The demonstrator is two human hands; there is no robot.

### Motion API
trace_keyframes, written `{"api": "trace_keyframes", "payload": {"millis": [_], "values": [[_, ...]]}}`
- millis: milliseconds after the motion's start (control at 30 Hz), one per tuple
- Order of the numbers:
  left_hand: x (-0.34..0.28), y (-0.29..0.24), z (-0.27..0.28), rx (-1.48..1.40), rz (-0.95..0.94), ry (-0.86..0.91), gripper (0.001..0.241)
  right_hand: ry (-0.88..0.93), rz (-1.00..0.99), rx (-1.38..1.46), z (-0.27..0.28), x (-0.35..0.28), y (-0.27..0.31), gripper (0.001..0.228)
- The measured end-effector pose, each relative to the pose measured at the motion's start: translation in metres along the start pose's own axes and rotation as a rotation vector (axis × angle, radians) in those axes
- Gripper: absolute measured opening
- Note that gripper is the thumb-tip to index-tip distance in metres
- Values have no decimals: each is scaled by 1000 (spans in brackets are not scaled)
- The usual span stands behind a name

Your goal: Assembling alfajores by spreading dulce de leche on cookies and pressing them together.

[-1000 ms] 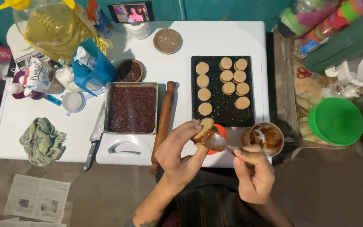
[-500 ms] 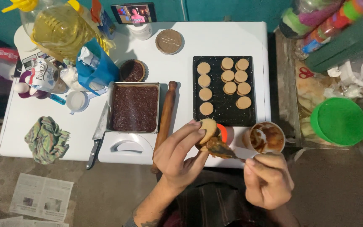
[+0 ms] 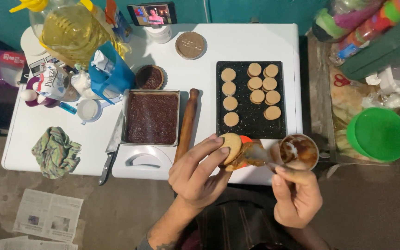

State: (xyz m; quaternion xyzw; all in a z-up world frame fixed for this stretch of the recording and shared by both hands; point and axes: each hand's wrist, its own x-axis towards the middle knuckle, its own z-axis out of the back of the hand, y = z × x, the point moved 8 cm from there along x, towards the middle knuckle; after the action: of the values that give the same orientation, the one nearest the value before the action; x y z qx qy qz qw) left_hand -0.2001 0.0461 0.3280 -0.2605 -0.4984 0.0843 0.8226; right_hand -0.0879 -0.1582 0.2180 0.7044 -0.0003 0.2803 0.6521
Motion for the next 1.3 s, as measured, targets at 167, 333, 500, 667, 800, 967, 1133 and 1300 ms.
{"api": "trace_keyframes", "payload": {"millis": [167,333,500,667,800,967,1133,1300], "values": [[6,-1,2,-26,-12,12,44,68,401,-237,-20,15,44,20],[7,-1,2,-2,-33,9,45,42,384,-226,-20,14,35,20],[8,0,0,-25,-50,24,45,24,136,-79,-14,12,14,19],[9,3,-2,-53,-37,27,44,11,87,-93,-11,12,8,16],[9,5,-2,-69,-29,51,43,-22,115,-73,-10,14,8,18],[7,6,-1,-87,-26,35,41,-13,331,-128,-13,12,19,18],[4,9,-2,-127,-30,41,39,-39,124,-36,-8,10,3,20],[1,14,-4,-255,-12,20,36,-14,-152,402,-16,13,-18,19]]}}
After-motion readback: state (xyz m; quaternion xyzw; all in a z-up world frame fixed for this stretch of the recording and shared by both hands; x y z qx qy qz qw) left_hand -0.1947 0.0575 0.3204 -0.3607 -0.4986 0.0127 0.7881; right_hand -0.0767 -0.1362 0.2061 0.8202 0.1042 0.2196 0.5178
